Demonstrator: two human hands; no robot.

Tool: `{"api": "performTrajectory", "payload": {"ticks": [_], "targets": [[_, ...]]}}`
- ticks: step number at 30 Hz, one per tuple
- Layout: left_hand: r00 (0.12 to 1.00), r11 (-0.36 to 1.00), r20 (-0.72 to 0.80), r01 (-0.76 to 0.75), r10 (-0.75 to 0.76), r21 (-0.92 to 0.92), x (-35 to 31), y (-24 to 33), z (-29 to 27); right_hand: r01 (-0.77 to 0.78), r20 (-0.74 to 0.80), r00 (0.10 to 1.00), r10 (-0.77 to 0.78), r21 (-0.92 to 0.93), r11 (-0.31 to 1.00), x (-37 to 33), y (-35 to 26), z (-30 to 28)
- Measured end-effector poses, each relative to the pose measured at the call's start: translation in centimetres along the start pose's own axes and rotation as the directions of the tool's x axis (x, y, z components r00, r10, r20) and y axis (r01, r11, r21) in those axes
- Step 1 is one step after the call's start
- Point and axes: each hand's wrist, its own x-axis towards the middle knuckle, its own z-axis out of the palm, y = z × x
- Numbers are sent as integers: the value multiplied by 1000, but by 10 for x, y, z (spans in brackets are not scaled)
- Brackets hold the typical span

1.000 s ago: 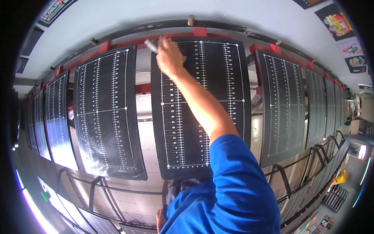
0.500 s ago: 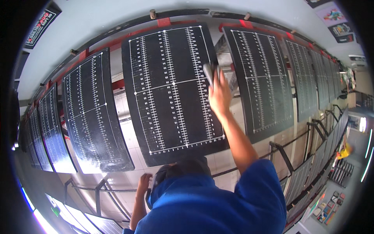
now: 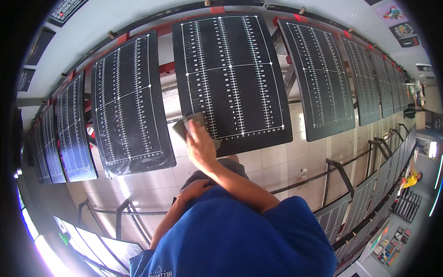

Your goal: The person cleans a large black printing screen by first scrubbing it with a soapy sponge and then wiping it dry with a cloth. They repeat this process on a second screen, using a green scoop to hold the soapy water.

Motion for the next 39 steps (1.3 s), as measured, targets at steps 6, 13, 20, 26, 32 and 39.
{"api": "performTrajectory", "payload": {"ticks": [6,13,20,26,32,39], "targets": [[997,995,62,-60,55,77,-21,21,-27,182,77,980,-185,44,982,-49,38,-39],[990,992,-66,-124,123,-12,-45,14,-29,-453,-376,870,317,-360,816,-77,177,-90],[988,997,148,40,-50,65,-41,35,-57,142,26,990,-142,-21,990,-52,-28,9],[989,1000,145,9,-9,-1,-32,31,-64,410,189,900,-392,-64,910,-67,8,-15],[997,997,-19,-69,69,34,-20,-5,-41,-315,-16,949,316,19,949,-98,148,-95],[995,996,-55,90,-88,27,-34,28,-66,-458,-268,877,398,-220,861,-131,181,-116]]}}
